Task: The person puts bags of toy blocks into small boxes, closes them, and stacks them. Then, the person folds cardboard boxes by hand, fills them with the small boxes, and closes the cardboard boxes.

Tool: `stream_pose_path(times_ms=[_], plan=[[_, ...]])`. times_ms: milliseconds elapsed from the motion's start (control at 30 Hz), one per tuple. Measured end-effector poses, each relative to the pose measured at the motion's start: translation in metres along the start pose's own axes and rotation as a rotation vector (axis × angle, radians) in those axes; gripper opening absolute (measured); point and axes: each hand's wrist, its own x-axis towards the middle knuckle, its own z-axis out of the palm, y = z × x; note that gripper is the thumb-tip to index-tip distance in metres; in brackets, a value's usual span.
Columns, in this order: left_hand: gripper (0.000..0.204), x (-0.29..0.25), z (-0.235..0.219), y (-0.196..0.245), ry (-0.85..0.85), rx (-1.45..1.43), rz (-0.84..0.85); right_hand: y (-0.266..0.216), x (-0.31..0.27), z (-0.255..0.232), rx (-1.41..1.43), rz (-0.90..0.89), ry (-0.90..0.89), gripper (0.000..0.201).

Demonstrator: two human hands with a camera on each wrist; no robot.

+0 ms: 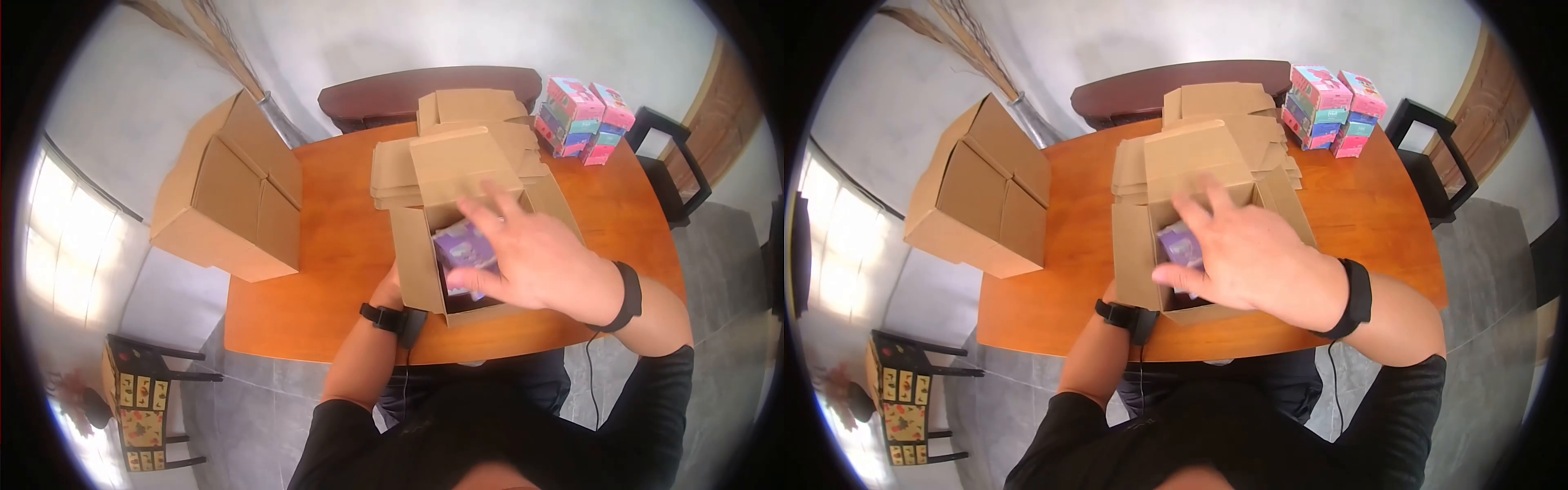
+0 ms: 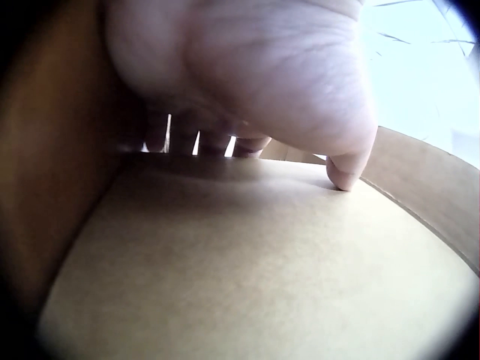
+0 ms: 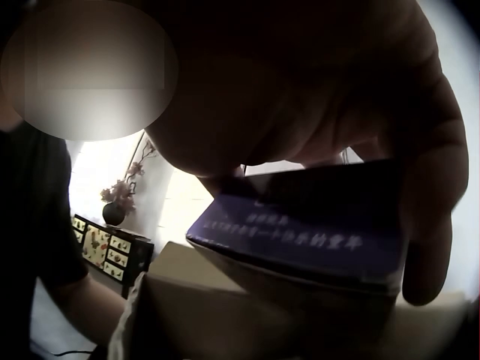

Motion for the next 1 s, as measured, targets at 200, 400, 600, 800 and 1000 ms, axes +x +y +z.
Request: stream_pose_path(times_ms=[200, 400, 600, 800, 1000], plan=[[0.080, -0.006, 0.000, 0.004, 0.019, -0.016, 0.048, 0.069, -0.013, 0.006, 0.608, -0.169, 0.364, 0.050], [0.081, -0.006, 0.006, 0.003, 0.032, -0.031, 0.075, 0.150, -0.005, 0.066, 1.163, 0.037, 0.225, 0.042], [0.094, 0.003, 0.031, 0.013, 0.029, 0.344, 0.209, 0.100, -0.002, 0.065, 1.034, -0.103, 0.022, 0.112], [0.076, -0.003, 0.029, 0.034, -0.014, 0.788, 0.299, 0.110, 0.011, 0.068, 0.551, -0.443, 0.489, 0.126], [0.064, -0.043, 0.058, 0.053, -0.179, 1.245, 0.431, 0.112, -0.021, 0.039, 0.142, -0.673, 0.239, 0.087]])
